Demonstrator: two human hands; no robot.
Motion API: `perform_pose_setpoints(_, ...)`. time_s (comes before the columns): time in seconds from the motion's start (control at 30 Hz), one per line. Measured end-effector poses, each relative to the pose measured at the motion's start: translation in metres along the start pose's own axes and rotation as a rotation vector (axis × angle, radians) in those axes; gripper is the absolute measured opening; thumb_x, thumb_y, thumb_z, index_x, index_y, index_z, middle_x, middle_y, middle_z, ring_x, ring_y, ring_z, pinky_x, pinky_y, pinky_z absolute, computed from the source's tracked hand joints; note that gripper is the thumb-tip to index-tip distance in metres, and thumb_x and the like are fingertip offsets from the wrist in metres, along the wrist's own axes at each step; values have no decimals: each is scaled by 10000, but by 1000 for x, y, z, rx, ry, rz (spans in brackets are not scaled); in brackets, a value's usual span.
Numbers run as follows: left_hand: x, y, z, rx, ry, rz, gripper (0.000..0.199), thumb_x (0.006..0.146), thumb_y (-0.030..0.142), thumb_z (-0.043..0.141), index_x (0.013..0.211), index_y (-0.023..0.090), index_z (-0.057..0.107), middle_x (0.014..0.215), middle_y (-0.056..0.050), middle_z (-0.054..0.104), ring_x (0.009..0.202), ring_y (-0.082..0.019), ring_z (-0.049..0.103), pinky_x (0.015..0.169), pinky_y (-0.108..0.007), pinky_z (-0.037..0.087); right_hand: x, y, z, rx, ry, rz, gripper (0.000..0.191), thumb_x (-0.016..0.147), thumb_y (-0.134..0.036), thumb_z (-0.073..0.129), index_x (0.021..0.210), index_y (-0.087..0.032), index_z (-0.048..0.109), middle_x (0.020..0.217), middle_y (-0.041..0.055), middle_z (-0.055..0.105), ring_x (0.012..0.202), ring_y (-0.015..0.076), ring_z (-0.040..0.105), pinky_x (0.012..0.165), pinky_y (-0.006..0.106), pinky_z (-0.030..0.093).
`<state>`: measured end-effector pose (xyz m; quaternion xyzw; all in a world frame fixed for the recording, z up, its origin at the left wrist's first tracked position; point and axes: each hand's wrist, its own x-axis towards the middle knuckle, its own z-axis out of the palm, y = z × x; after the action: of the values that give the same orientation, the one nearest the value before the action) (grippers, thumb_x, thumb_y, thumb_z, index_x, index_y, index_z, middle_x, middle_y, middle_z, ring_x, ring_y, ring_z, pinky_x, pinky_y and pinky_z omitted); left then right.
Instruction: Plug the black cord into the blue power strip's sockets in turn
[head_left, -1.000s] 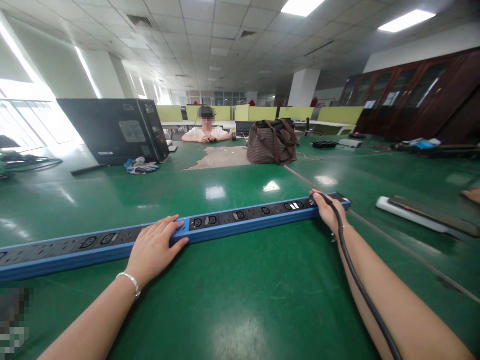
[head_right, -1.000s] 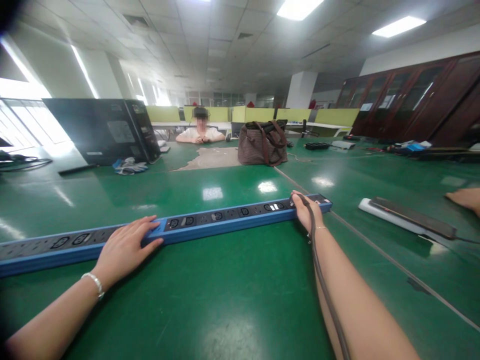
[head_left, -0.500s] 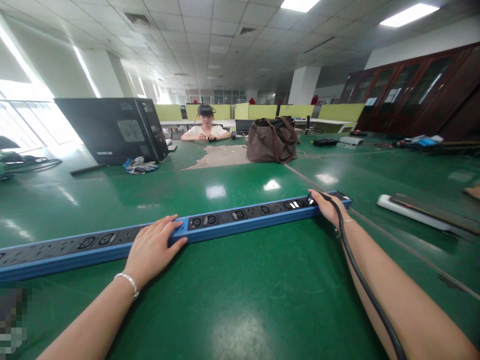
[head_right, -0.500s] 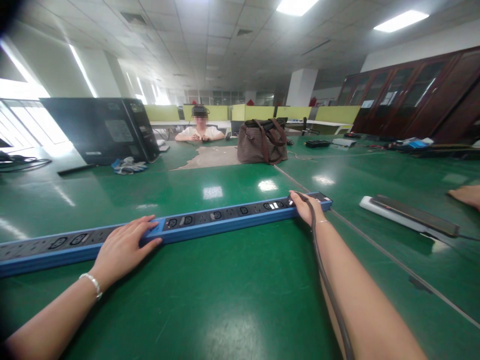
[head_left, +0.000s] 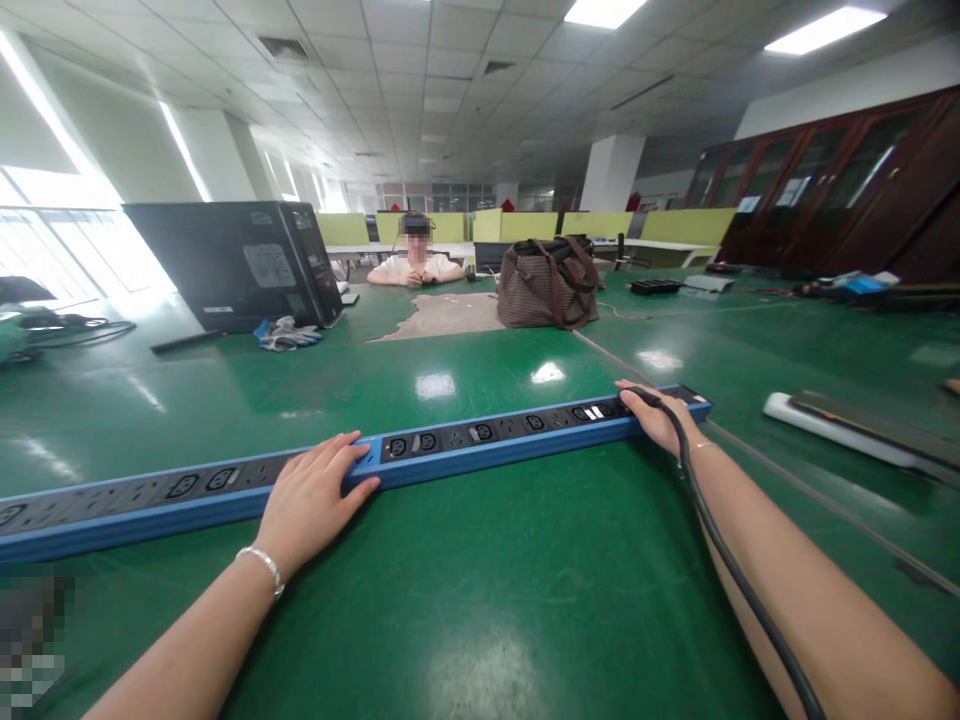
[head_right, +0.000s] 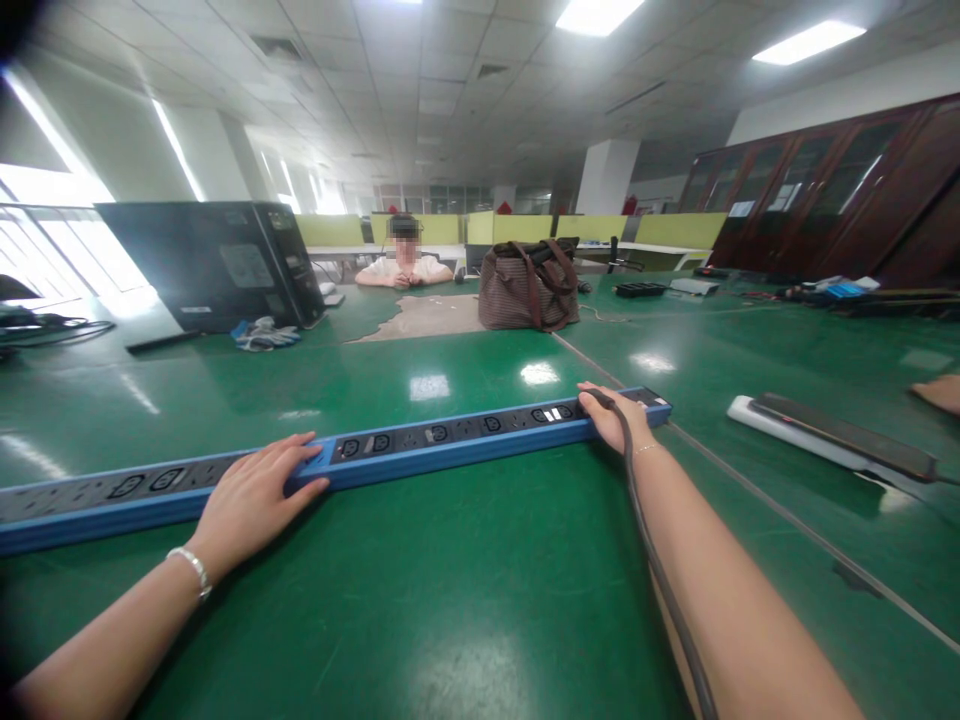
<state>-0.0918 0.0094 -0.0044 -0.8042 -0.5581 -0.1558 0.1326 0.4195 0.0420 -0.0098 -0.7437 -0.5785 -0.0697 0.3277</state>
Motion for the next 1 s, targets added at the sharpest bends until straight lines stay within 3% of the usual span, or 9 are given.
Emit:
perform_pose_setpoints(0.1, 0, 0, 1, -2, 4, -1, 464, 843, 518, 453, 1159, 207, 591, 1330, -93, 556, 1185, -287, 534, 980, -458, 414, -6, -4, 2, 25, -16, 86, 395, 870, -463, 375, 1094, -319, 668, 1257, 1, 611, 1241, 290, 479, 1057, 604, 242)
perform_pose_setpoints(0.3, 0, 0, 1, -4, 5, -5, 462, 838, 517, 461, 1156, 210, 594, 1329, -92, 559, 1182, -289, 537, 977, -459, 417, -16, -2, 5, -44, 47, 6, 429, 876, -447, 380, 1189, -285, 625, 1317, 27, 566, 1303, 287, 404, 1069, 549, 272)
perform_pose_setpoints(0.63, -1, 0, 1, -16, 22, -3, 467, 833, 522, 458, 1157, 215, 596, 1326, -96, 561, 1182, -286, 540, 982, -457, 416, -6, -12, -9, -12, -116, 145, 410, 831, -448, 425, 1124, -300, 670, 1296, -9, 582, 1301, 286, 411, 1097, 467, 281)
perform_pose_setpoints(0.87, -1, 1, 0, -17, 21, -3, 469, 838, 525, 449, 1152, 210, 600, 1325, -99, 562, 1179, -289, 542, 977, -458, 418, -16, -9, -1, -74, 15, 25, 479, 870, -472, 341, 1208, -275, 617, 1279, 6, 596, 1288, 292, 422, 1069, 515, 286)
perform_pose_setpoints(1.0, 0, 1, 0, -20, 14, -6, 467, 836, 524, 455, 1153, 213, 597, 1327, -99, 559, 1184, -291, 537, 981, -463, 416, -18, -5, 2, -106, 22, 18, 483, 888, -479, 315, 1221, -284, 606, 1295, 4, 584, 1305, 287, 399, 1068, 513, 283)
